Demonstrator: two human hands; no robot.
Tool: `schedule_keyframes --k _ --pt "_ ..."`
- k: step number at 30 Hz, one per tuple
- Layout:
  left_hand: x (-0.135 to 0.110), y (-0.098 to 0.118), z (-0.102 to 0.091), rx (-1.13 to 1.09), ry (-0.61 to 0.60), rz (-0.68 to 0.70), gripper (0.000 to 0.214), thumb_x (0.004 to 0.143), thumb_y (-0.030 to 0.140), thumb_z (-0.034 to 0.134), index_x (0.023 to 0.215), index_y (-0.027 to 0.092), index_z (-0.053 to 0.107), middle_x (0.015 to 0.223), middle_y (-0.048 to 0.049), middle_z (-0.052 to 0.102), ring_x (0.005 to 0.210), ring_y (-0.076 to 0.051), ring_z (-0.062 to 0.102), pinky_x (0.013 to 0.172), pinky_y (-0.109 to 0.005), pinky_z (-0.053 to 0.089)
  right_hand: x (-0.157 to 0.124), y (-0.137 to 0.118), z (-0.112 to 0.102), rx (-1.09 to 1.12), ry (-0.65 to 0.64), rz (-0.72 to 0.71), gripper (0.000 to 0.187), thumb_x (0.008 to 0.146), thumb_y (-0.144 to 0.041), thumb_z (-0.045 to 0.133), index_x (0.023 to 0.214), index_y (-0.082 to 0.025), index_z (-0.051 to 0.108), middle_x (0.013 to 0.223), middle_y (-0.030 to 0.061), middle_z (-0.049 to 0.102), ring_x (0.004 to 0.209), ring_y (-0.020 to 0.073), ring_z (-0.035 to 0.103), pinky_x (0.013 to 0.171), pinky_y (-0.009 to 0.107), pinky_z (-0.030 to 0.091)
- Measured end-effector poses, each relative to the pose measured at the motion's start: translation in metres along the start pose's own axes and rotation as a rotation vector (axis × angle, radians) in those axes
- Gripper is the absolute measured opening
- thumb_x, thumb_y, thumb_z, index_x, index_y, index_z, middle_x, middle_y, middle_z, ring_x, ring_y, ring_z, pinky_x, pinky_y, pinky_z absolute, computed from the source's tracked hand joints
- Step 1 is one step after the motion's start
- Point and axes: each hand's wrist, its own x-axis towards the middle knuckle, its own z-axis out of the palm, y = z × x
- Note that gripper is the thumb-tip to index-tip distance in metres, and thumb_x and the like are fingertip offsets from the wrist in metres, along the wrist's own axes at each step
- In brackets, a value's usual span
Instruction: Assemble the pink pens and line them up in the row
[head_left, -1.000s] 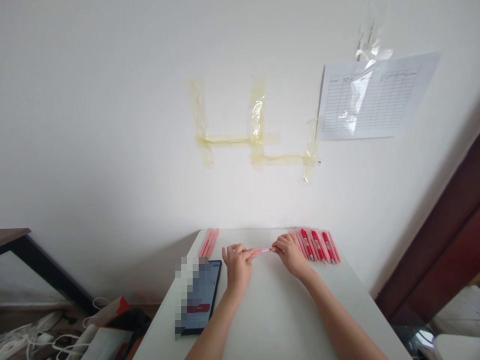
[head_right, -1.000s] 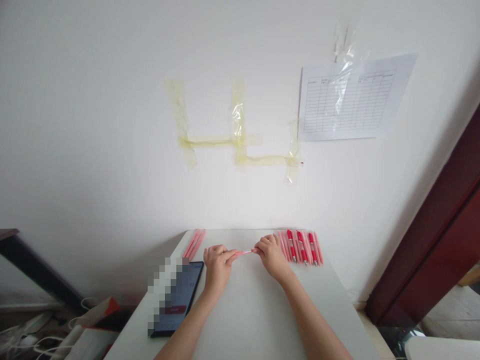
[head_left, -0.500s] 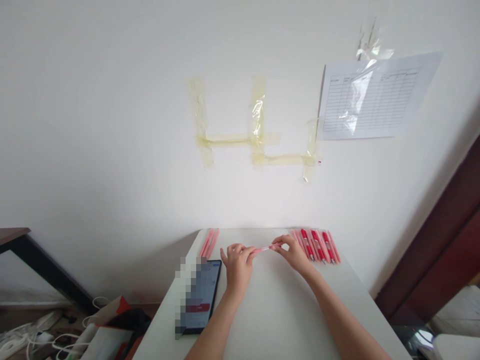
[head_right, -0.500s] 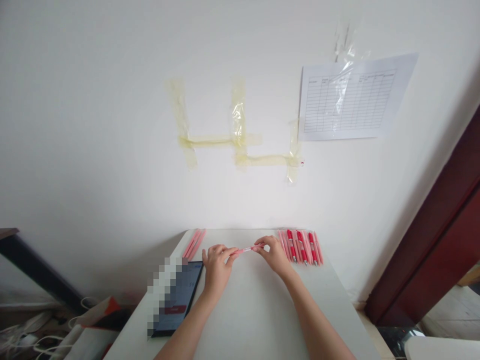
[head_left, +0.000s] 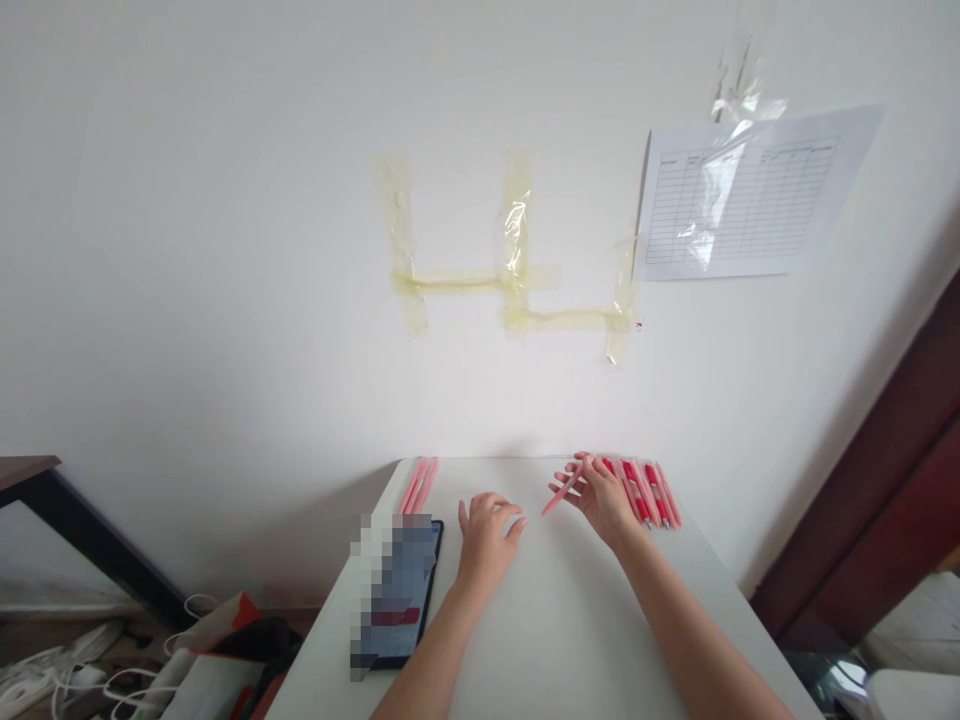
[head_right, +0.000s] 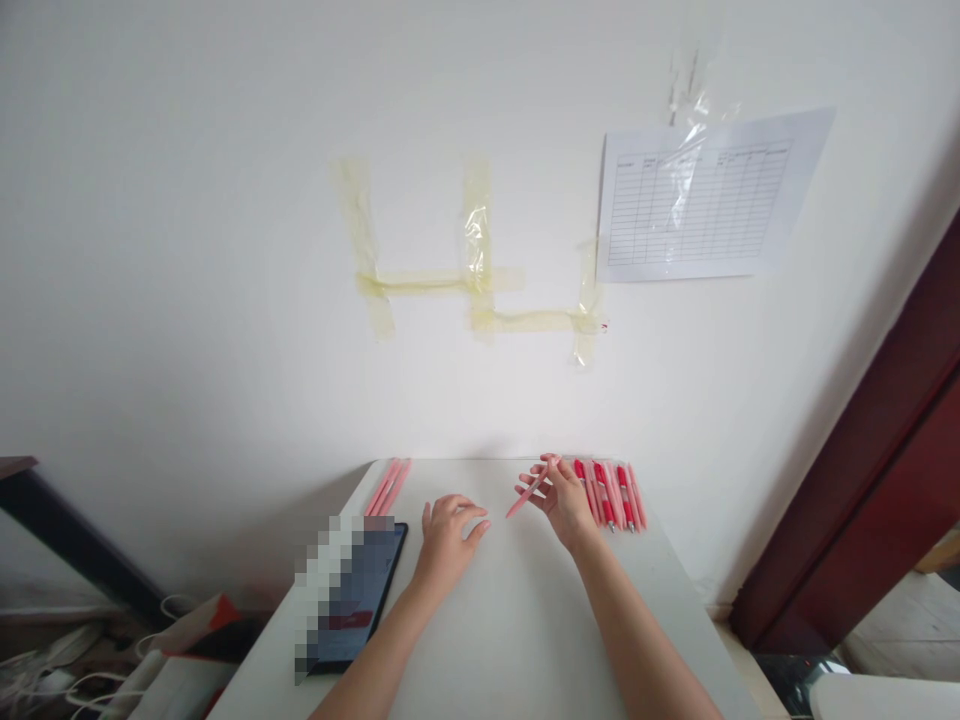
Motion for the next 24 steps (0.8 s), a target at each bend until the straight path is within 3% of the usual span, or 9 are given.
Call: schedule_keyframes --k 4,7,14,17,24 --pt "-0.003 -0.005 0.006 0.032 -0.129 0.003 0.028 0.088 0.029 0.063 0.114 0.031 0.073 0.135 -0.0061 0.064 0.136 -0.03 0.048 0.12 -0.067 0.023 0.005 0.0 -0.005 0.079 0.046 -0.003 0.036 0.084 -0.054 0.075 0.103 -0.029 0.058 0.073 -0.0046 0.055 0.065 0.0162 0.056 0.074 0.043 0.057" --pt "-0.004 -0.006 0.007 0.073 -0.183 0.025 0.033 0.09 0.031 0.06 0.121 0.032 0.069 0.142 -0.0058 0.061 0.142 -0.032 0.043 0.12 -0.069 0.022 0.007 -0.001 -0.008 0.054 0.053 -0.023 0.033 0.084 -0.055 0.072 0.101 -0.03 0.058 0.067 -0.0053 0.049 0.056 0.0153 0.046 0.061 0.037 0.05" --pt "-0.004 -0.007 0.006 0.118 -0.186 0.043 0.033 0.092 0.032 0.057 0.123 0.032 0.068 0.142 -0.0067 0.061 0.14 -0.031 0.046 0.12 -0.068 0.025 0.007 -0.008 -0.013 -0.112 -0.072 -0.055 0.044 0.089 -0.07 0.048 0.077 -0.028 0.051 0.062 -0.0035 0.039 0.056 0.0183 0.039 0.061 0.038 0.043" --pt "-0.004 -0.006 0.006 0.123 -0.183 0.043 0.033 0.092 0.031 0.058 0.123 0.032 0.068 0.142 -0.0061 0.061 0.14 -0.031 0.046 0.12 -0.067 0.025 0.006 -0.01 -0.014 -0.149 -0.094 -0.068 0.04 0.09 -0.062 0.046 0.07 -0.027 0.046 0.061 -0.0034 0.036 0.056 0.0182 0.036 0.061 0.038 0.041" --pt "-0.004 -0.006 0.006 0.111 -0.193 0.03 0.032 0.092 0.031 0.058 0.123 0.032 0.067 0.143 -0.0052 0.06 0.142 -0.032 0.044 0.121 -0.068 0.023 0.004 -0.013 -0.011 -0.002 -0.061 0.004 0.027 0.087 -0.048 0.052 0.07 -0.027 0.046 0.062 -0.0041 0.034 0.056 0.0172 0.035 0.061 0.036 0.041"
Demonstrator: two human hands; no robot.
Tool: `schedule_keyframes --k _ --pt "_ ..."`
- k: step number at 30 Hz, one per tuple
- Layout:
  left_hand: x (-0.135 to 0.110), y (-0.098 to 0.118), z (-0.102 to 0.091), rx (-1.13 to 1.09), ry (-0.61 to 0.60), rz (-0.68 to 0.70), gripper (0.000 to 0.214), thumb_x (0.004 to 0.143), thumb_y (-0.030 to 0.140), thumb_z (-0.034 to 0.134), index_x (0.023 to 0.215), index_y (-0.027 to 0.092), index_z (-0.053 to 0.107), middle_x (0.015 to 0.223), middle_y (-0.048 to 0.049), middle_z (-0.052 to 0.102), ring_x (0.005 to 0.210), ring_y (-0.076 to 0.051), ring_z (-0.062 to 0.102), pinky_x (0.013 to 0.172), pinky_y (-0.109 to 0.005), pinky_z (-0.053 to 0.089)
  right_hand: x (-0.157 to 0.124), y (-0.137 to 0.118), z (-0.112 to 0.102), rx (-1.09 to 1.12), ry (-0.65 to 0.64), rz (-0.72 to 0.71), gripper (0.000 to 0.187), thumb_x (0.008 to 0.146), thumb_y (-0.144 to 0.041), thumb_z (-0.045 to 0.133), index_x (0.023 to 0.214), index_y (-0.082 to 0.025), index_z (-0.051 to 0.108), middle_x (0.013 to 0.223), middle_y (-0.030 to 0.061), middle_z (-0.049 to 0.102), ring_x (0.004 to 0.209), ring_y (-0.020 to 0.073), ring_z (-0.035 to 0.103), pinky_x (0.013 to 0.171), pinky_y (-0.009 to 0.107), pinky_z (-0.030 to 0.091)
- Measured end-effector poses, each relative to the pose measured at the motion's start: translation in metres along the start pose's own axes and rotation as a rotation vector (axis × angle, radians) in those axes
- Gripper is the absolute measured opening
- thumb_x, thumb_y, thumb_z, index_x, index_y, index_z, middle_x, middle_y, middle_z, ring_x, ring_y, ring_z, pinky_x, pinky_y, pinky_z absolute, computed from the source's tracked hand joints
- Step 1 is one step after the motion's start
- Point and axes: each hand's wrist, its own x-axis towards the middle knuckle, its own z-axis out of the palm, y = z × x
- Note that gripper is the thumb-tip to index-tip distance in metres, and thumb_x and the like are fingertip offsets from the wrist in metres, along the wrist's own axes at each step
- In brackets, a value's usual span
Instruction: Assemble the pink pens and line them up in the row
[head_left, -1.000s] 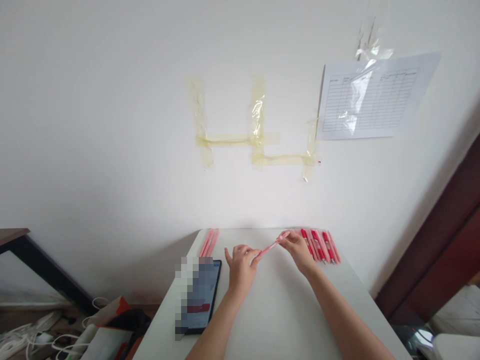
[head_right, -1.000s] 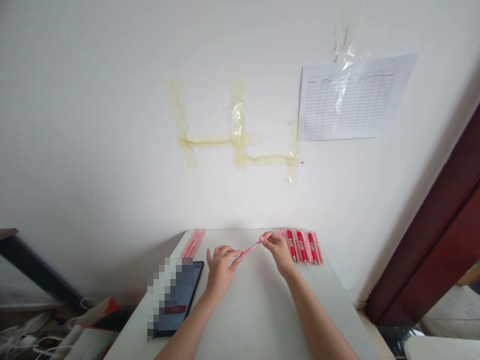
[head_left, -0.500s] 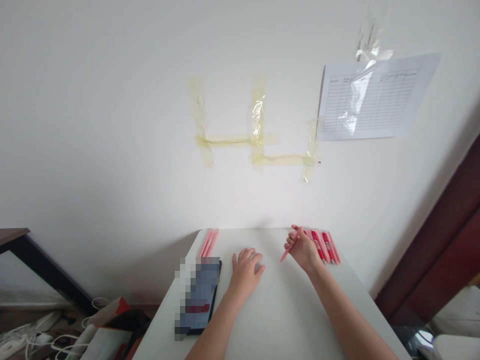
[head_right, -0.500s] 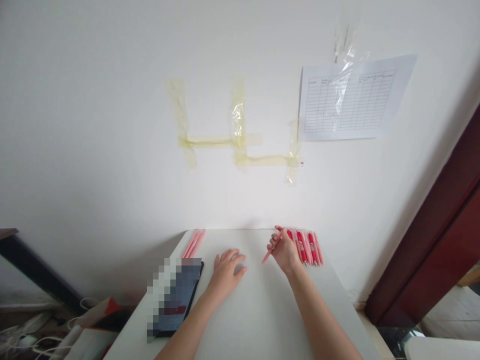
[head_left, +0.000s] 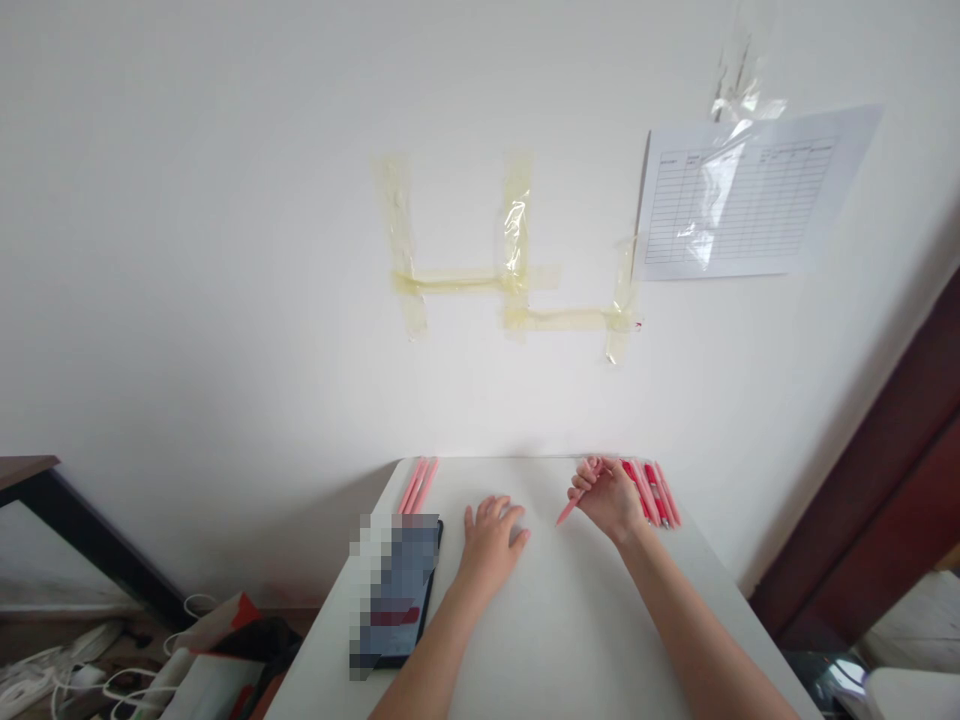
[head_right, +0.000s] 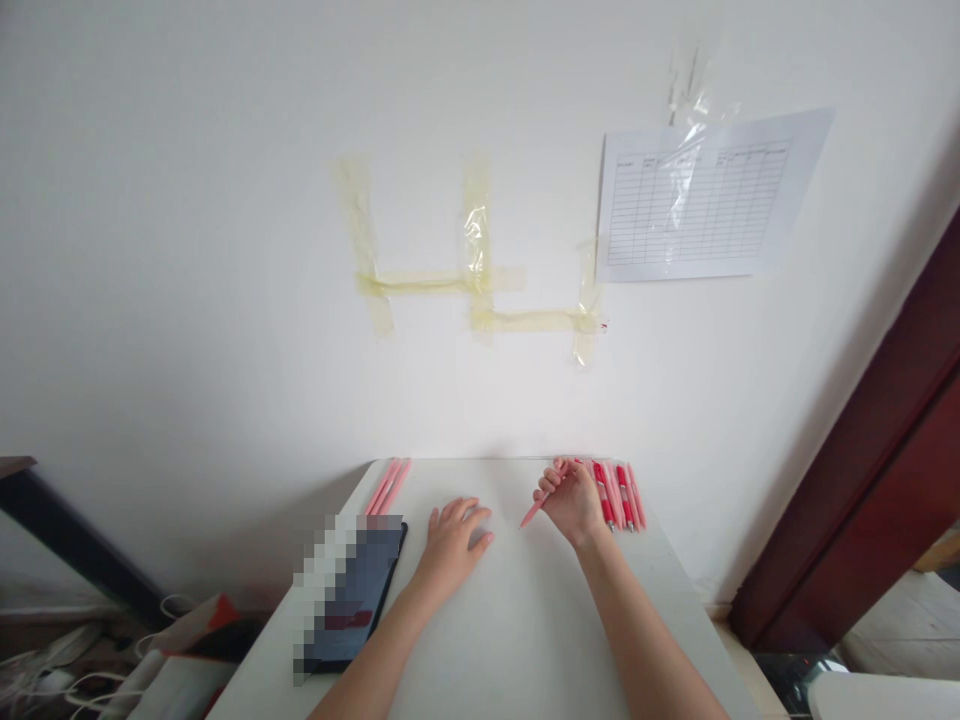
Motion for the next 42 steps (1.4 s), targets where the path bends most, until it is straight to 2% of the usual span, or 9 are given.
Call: schedule_keyframes --k 4,7,12,17,22,32,37,42 --pt "0.0002 -0.0001 0.0006 -0.003 0.003 0.002 0.032 0.092 0.031 0.059 0.123 0.032 0.067 0.143 -0.0055 0.06 0.142 -0.032 0.044 0.121 -0.068 0.022 0.0001 0.0017 -0.0002 0.003 0.008 -0.003 0.031 0.088 -0.052 0.053 0.072 -0.027 0.049 0.061 -0.0037 0.036 0.056 0.0176 0.037 0.062 0.037 0.042" --pt "-0.0001 0.0 0.0001 0.0 -0.001 0.004 0.032 0.092 0.031 0.058 0.123 0.032 0.067 0.143 -0.0056 0.06 0.142 -0.032 0.044 0.121 -0.068 0.023 0.0014 0.0031 -0.0027 0.055 -0.005 0.012 0.028 0.088 -0.049 0.054 0.071 -0.026 0.049 0.062 -0.0039 0.037 0.056 0.0171 0.037 0.061 0.037 0.042" --pt "-0.0002 0.0002 -0.001 0.019 -0.016 -0.002 0.032 0.093 0.032 0.058 0.124 0.032 0.066 0.144 -0.0044 0.059 0.143 -0.031 0.043 0.122 -0.067 0.023 0.0013 0.0026 -0.0038 0.232 -0.014 0.076 0.02 0.085 -0.037 0.06 0.072 -0.025 0.051 0.063 -0.0047 0.037 0.056 0.0146 0.037 0.06 0.033 0.041" --pt "0.0009 0.0006 -0.0015 0.021 -0.037 -0.007 0.033 0.093 0.033 0.058 0.126 0.032 0.065 0.146 -0.0042 0.058 0.144 -0.031 0.042 0.123 -0.067 0.021 -0.0017 0.001 0.0007 0.387 -0.013 0.132 0.022 0.086 -0.037 0.065 0.074 -0.023 0.053 0.064 -0.0053 0.04 0.057 0.0125 0.039 0.06 0.029 0.04" --pt "0.001 0.001 -0.0017 0.021 -0.04 -0.009 0.033 0.093 0.033 0.057 0.126 0.032 0.065 0.146 -0.0041 0.057 0.144 -0.031 0.041 0.123 -0.066 0.021 -0.0022 0.0 0.0031 0.402 -0.021 0.14 0.017 0.084 -0.029 0.064 0.072 -0.022 0.053 0.063 -0.0056 0.04 0.056 0.012 0.039 0.06 0.029 0.04" --pt "0.0013 -0.0013 0.0004 0.039 -0.031 0.0 0.033 0.094 0.034 0.057 0.126 0.033 0.065 0.145 -0.0048 0.058 0.143 -0.031 0.043 0.122 -0.067 0.023 -0.0007 0.0014 0.0012 0.362 -0.012 0.132 0.022 0.085 -0.033 0.066 0.073 -0.022 0.052 0.064 -0.0061 0.04 0.056 0.0116 0.039 0.06 0.029 0.041" --pt "0.0009 -0.0007 -0.0005 0.051 -0.032 0.006 0.032 0.094 0.034 0.056 0.125 0.034 0.064 0.144 -0.004 0.058 0.142 -0.03 0.044 0.122 -0.066 0.023 -0.0003 0.0025 0.0019 0.358 0.044 0.146 0.025 0.088 -0.046 0.069 0.089 -0.022 0.061 0.066 -0.0054 0.047 0.058 0.0122 0.043 0.059 0.028 0.043" --pt "0.0007 -0.0002 -0.001 0.035 -0.032 0.01 0.032 0.094 0.033 0.056 0.125 0.032 0.065 0.144 -0.0048 0.058 0.142 -0.03 0.044 0.122 -0.067 0.022 -0.0015 0.0006 0.0011 0.317 0.078 0.158 0.025 0.083 -0.03 0.063 0.107 -0.024 0.065 0.073 -0.0032 0.057 0.063 0.0142 0.052 0.064 0.032 0.05"
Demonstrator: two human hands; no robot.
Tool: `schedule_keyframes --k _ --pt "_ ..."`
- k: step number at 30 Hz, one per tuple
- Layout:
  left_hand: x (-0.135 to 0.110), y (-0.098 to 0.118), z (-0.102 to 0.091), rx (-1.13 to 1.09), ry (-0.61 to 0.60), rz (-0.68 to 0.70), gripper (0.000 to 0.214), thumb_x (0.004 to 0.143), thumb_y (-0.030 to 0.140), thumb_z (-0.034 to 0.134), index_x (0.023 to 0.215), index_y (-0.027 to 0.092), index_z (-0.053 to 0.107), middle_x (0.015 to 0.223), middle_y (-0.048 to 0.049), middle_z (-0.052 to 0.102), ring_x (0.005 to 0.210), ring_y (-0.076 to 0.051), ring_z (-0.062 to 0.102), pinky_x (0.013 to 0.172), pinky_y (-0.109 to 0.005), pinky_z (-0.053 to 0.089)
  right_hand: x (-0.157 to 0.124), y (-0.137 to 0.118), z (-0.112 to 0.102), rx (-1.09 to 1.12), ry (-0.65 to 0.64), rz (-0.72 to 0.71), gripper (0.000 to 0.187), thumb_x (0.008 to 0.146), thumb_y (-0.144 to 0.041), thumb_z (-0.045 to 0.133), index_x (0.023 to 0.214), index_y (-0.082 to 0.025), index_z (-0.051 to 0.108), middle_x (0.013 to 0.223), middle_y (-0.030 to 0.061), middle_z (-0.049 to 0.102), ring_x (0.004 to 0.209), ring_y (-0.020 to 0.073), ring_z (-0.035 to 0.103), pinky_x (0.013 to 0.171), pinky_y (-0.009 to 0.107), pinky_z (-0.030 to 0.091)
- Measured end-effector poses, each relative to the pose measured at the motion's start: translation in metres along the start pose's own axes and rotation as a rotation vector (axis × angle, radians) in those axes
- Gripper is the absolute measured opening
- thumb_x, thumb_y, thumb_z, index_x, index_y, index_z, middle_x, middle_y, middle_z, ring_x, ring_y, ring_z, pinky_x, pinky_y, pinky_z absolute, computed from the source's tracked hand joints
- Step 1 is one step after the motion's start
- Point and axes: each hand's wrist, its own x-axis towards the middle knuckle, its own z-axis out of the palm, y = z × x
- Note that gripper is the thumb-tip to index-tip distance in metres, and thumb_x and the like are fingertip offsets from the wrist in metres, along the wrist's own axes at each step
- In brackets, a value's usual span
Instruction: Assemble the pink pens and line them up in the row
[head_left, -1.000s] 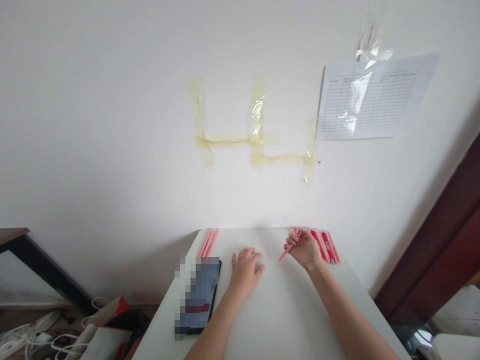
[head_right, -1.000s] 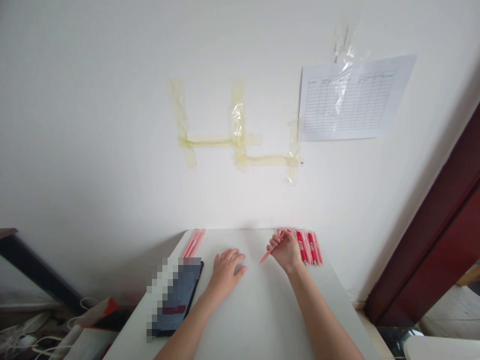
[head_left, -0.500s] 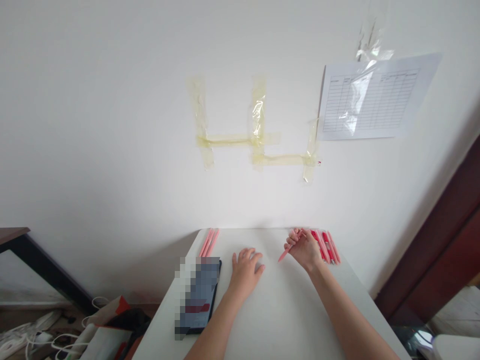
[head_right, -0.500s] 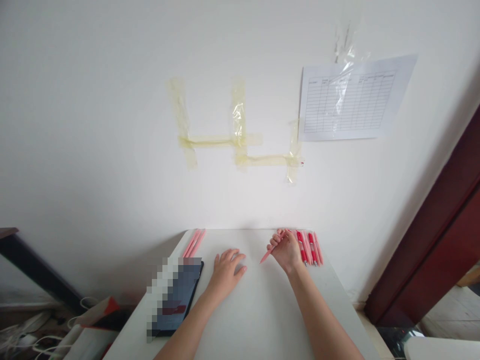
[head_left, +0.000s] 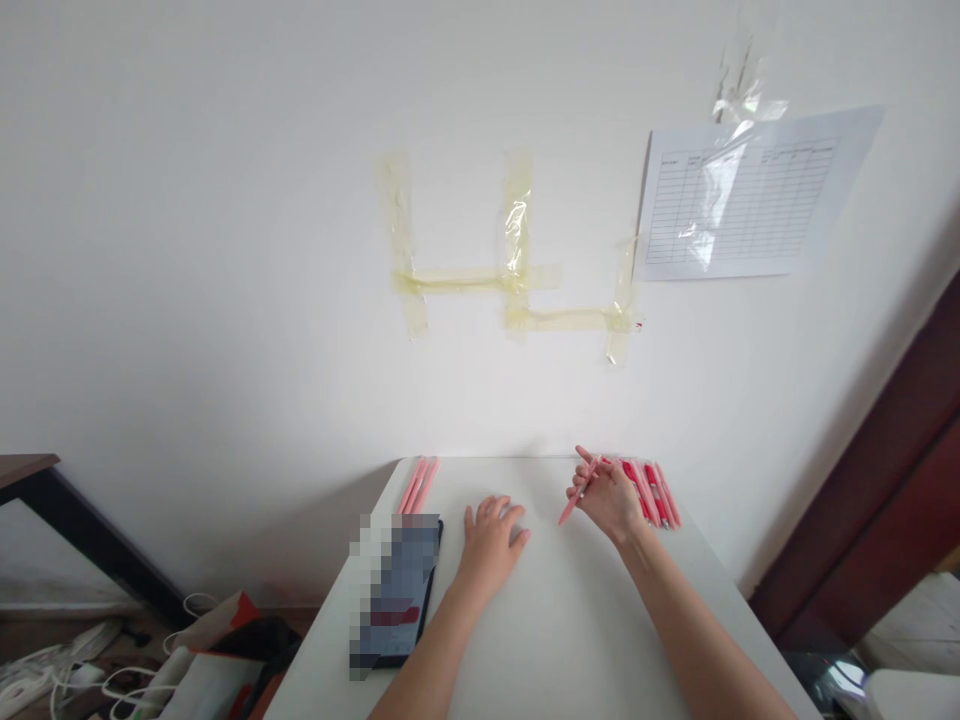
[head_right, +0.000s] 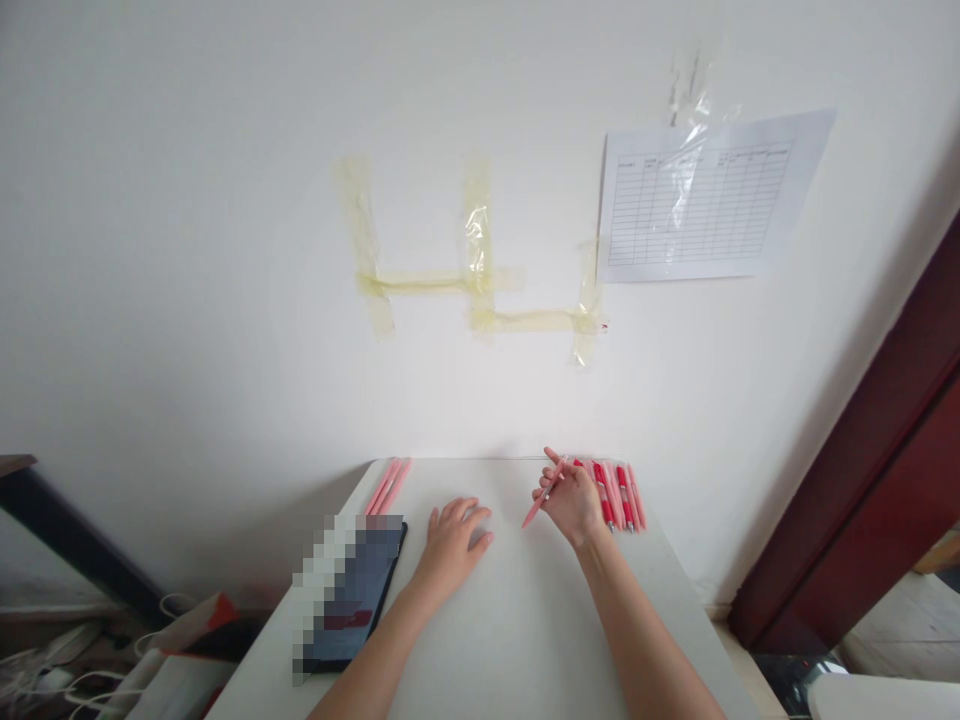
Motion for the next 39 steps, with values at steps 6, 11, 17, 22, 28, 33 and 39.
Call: schedule_keyframes --k 6,11,17,22,28,33,39 --pt "0.001 -0.002 0.002 -0.009 0.0 -0.004 0.033 0.094 0.033 0.056 0.125 0.033 0.065 0.144 -0.0047 0.058 0.143 -0.03 0.043 0.122 -0.068 0.022 0.003 0.0 -0.01 -0.1 0.062 -0.012 0.034 0.074 -0.012 0.072 0.106 -0.024 0.066 0.082 -0.0022 0.066 0.073 0.0144 0.061 0.079 0.037 0.059" --pt "0.0 -0.002 0.002 -0.009 -0.004 0.001 0.033 0.094 0.034 0.055 0.126 0.033 0.064 0.145 -0.005 0.058 0.143 -0.031 0.042 0.122 -0.069 0.021 0.006 -0.001 -0.016 -0.222 0.074 -0.043 0.038 0.072 -0.016 0.082 0.106 -0.024 0.068 0.09 -0.0005 0.069 0.085 0.0165 0.064 0.091 0.044 0.061" --pt "0.0 -0.003 0.003 -0.016 -0.003 0.0 0.033 0.094 0.034 0.054 0.126 0.032 0.064 0.145 -0.0051 0.058 0.144 -0.031 0.041 0.122 -0.069 0.02 0.005 -0.02 -0.015 -0.517 0.159 -0.212 0.046 0.065 -0.032 0.088 0.107 -0.022 0.072 0.085 0.001 0.069 0.086 0.0198 0.066 0.084 0.04 0.062" --pt "0.0 -0.004 0.004 -0.011 -0.001 0.004 0.033 0.095 0.034 0.054 0.126 0.032 0.064 0.145 -0.0047 0.058 0.144 -0.031 0.041 0.122 -0.069 0.021 0.004 -0.051 -0.02 -1.127 0.502 -0.342 0.044 0.075 -0.053 0.074 0.101 -0.017 0.074 0.085 0.0084 0.074 0.079 0.0239 0.067 0.067 0.034 0.051" --pt "0.0 -0.003 0.002 -0.004 -0.004 0.007 0.033 0.094 0.034 0.054 0.126 0.032 0.064 0.145 -0.0051 0.057 0.143 -0.031 0.041 0.121 -0.068 0.022 0.008 -0.07 -0.025 -1.55 0.695 -0.295 0.039 0.083 -0.058 0.06 0.085 -0.021 0.071 0.088 0.012 0.076 0.082 0.0279 0.068 0.073 0.038 0.047" --pt "-0.001 -0.003 0.002 -0.011 -0.005 -0.002 0.033 0.094 0.035 0.054 0.126 0.033 0.063 0.145 -0.0042 0.057 0.144 -0.031 0.04 0.122 -0.068 0.021 0.016 -0.069 -0.021 -1.799 0.788 -0.194 0.035 0.089 -0.054 0.054 0.083 -0.023 0.068 0.085 0.0099 0.074 0.095 0.0303 0.065 0.095 0.05 0.039" --pt "-0.001 -0.002 -0.001 -0.02 -0.013 -0.004 0.034 0.094 0.034 0.054 0.127 0.032 0.063 0.145 -0.0048 0.057 0.144 -0.031 0.04 0.122 -0.068 0.02 0.024 -0.062 -0.026 -1.981 0.738 -0.197 0.034 0.093 -0.048 0.05 0.088 -0.021 0.069 0.098 0.0133 0.073 0.118 0.0361 0.052 0.104 0.062 0.028"
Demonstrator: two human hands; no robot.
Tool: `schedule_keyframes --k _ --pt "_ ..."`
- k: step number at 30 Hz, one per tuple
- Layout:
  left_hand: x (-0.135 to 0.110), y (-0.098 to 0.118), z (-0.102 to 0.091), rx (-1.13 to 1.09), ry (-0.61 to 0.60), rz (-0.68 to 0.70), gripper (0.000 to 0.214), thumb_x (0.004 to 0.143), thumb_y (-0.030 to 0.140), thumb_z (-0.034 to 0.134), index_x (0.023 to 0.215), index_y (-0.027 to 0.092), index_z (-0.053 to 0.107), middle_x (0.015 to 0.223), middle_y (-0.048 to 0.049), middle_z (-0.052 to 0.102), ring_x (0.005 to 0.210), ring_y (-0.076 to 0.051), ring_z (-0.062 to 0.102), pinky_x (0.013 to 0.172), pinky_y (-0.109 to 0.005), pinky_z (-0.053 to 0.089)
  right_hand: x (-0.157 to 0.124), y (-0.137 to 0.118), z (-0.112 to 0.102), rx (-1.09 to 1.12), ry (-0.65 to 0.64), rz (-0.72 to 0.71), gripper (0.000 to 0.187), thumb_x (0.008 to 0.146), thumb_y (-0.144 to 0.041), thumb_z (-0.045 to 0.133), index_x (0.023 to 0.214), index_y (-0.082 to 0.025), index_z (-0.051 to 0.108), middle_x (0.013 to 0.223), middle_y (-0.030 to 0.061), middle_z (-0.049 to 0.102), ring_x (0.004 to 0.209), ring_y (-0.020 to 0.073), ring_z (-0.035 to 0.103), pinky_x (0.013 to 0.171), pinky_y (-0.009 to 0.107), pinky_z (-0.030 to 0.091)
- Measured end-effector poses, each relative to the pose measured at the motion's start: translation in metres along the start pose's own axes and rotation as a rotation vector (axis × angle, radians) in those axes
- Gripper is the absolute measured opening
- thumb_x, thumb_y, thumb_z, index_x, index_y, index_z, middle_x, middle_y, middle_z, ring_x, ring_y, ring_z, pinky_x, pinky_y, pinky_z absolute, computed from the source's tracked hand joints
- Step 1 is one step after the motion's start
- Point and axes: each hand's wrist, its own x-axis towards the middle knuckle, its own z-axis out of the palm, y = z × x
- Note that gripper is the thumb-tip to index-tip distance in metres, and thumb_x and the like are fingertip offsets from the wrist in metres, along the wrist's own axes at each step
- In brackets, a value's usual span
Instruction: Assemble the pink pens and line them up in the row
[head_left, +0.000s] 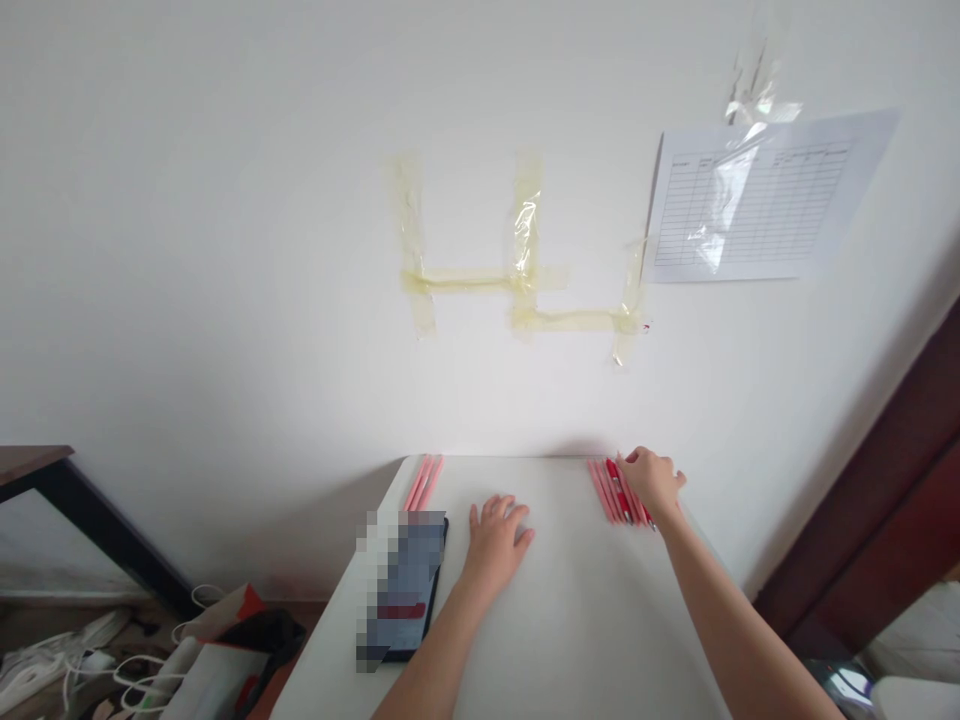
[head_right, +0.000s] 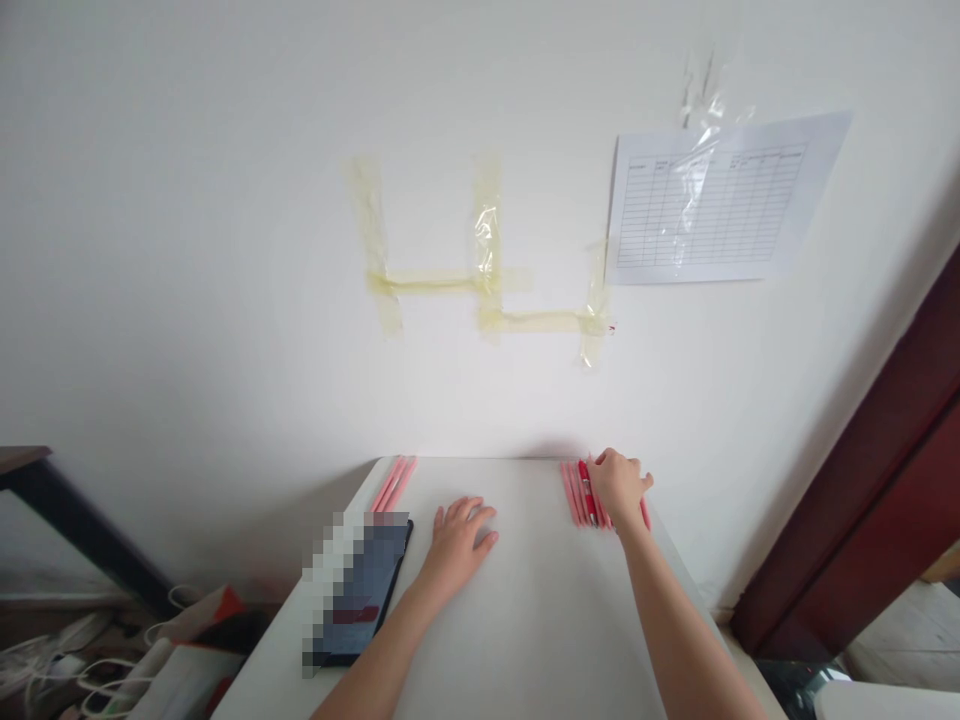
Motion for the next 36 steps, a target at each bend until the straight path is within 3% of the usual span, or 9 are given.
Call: schedule_keyframes --k 4,8,36 --pt "0.0 0.0 0.0 0.004 -0.002 -0.002 0.034 0.094 0.034 0.054 0.127 0.032 0.063 0.146 -0.0046 0.057 0.144 -0.031 0.04 0.122 -0.068 0.02 0.001 0.0 0.005 -0.071 0.026 -0.008 0.034 0.092 -0.046 0.052 0.094 -0.02 0.073 0.117 0.0172 0.067 0.124 0.0393 0.045 0.104 0.063 0.028" --pt "0.0 0.0 -0.001 0.017 -0.005 -0.001 0.034 0.094 0.034 0.054 0.127 0.033 0.063 0.146 -0.0044 0.056 0.144 -0.03 0.04 0.122 -0.067 0.02 0.002 0.001 0.007 -0.11 0.026 0.001 0.034 0.092 -0.044 0.053 0.099 -0.018 0.074 0.123 0.0203 0.062 0.128 0.0421 0.04 0.105 0.068 0.026" --pt "-0.001 -0.002 0.001 0.019 0.009 0.006 0.034 0.095 0.034 0.053 0.127 0.033 0.063 0.146 -0.0046 0.057 0.144 -0.03 0.041 0.122 -0.068 0.021 0.005 0.013 0.006 -0.045 0.004 0.028 0.039 0.09 -0.056 0.058 0.103 -0.023 0.074 0.126 0.018 0.059 0.129 0.0431 0.039 0.105 0.07 0.027"
